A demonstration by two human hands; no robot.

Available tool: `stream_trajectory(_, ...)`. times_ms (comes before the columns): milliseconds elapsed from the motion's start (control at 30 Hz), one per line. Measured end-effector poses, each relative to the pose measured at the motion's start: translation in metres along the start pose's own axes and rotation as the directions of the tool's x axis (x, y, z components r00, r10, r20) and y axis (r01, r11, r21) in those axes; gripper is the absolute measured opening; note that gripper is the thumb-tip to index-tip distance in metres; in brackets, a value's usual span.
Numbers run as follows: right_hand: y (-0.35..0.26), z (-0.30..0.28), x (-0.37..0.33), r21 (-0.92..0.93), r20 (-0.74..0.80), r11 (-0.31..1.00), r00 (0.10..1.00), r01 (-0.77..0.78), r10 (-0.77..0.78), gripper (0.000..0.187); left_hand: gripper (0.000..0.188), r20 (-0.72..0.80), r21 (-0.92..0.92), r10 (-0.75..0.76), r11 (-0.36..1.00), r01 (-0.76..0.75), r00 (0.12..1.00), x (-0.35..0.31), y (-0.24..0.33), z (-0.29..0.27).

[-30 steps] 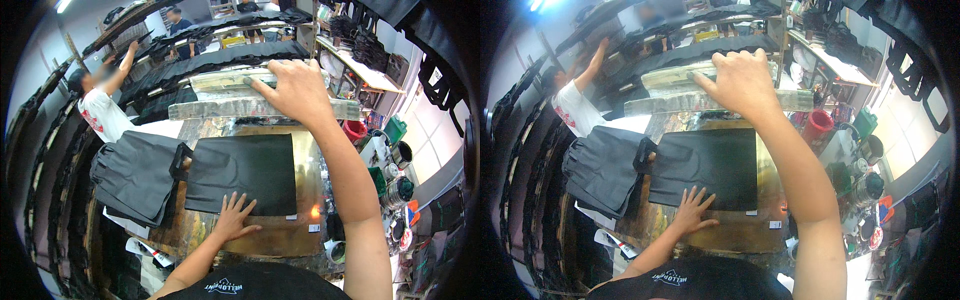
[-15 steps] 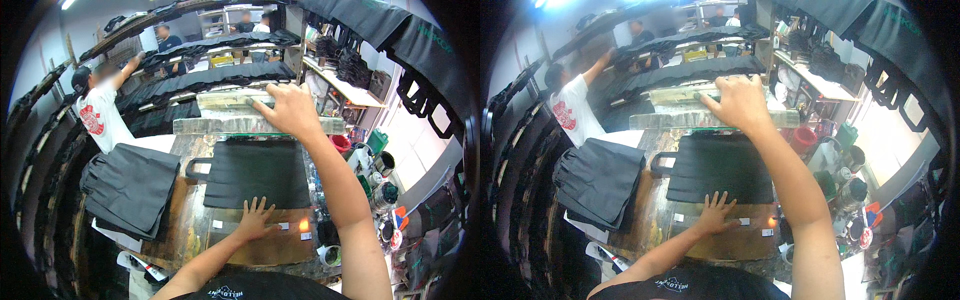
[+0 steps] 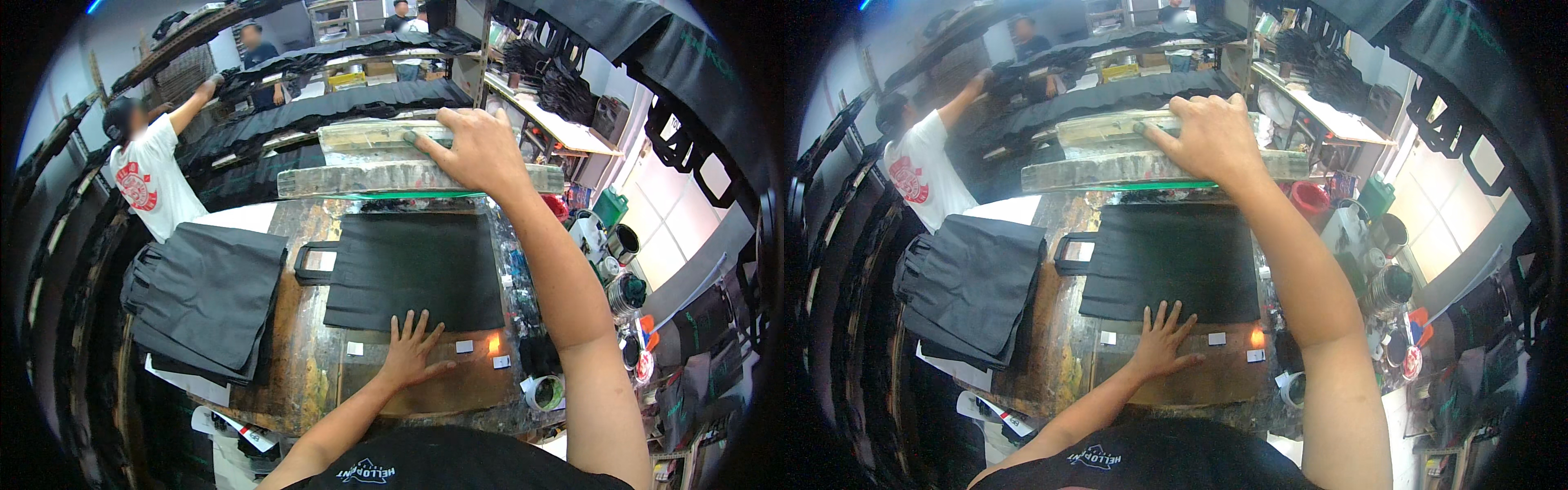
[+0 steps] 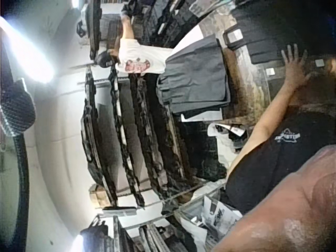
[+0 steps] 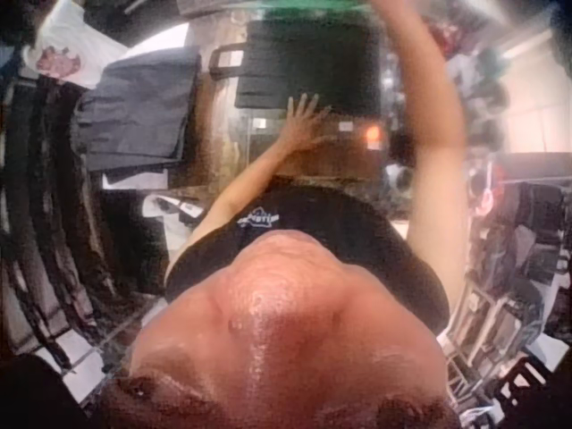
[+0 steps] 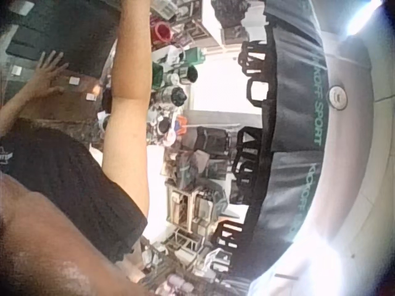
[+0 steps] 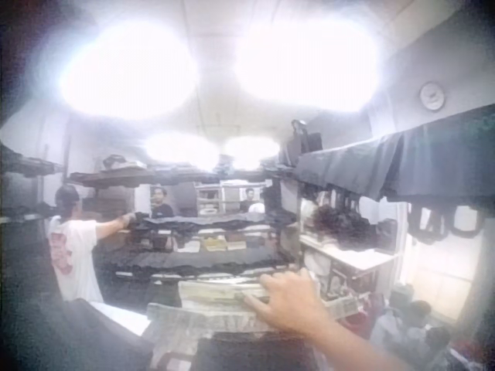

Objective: The person performs screen printing on black bags using a squeegee and a manual screen printing frame. They apply green ink through the screen, lift the frame to reveal the printed design, and swap the bags one by one on the table.

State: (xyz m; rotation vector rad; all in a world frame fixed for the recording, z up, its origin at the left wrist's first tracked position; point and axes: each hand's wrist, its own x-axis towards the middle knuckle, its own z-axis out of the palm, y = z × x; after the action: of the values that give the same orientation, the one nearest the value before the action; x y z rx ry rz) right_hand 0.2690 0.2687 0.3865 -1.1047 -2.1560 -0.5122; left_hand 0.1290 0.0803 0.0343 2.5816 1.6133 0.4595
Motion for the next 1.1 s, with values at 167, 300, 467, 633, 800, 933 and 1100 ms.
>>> stream_trajectory(167, 0.002, 0.001, -0.001, 0.016, -0.003, 1.000, 1.000, -0.002, 0.002, 0.059, 0.099, 0.015, 0.003, -0.013, 1.000, 0.013, 1.000, 0.004, 0.002, -0.001)
stream_trajectory(300, 0.002, 0.002, 0.001, 0.009, -0.008, 1.000, 1.000, -0.001, 0.001, 0.058, 0.100, 0.041, 0.032, -0.019, 0.999, 0.018, 0.999, 0.003, 0.001, 0.003)
stream_trajectory(467, 0.003, -0.001, 0.001, -0.014, 0.027, 1.000, 1.000, 0.001, 0.000, 0.060, 0.100, 0.068, 0.021, -0.036, 0.999, 0.035, 0.997, 0.000, 0.005, 0.004)
stream_trajectory(633, 0.012, 0.009, 0.009, -0.093, 0.000, 0.996, 1.000, 0.014, -0.014, 0.068, 0.100, 0.081, 0.025, -0.029, 0.999, 0.027, 0.996, 0.005, 0.006, -0.002)
stream_trajectory(800, 0.003, -0.016, 0.019, 0.014, 0.201, 1.000, 0.980, 0.006, -0.009, 0.077, 0.101, 0.084, -0.008, -0.049, 0.999, 0.050, 0.995, -0.003, 0.009, -0.001)
stream_trajectory(933, 0.009, -0.023, 0.014, 0.018, 0.196, 1.000, 0.981, -0.004, 0.001, 0.077, 0.100, 0.104, 0.001, -0.033, 0.999, 0.033, 0.994, -0.003, 0.015, 0.000)
stream_trajectory(1100, 0.006, -0.026, 0.022, 0.010, 0.309, 0.999, 0.950, -0.050, 0.044, 0.078, 0.101, 0.108, -0.015, -0.049, 0.999, 0.051, 0.993, -0.009, 0.026, 0.000)
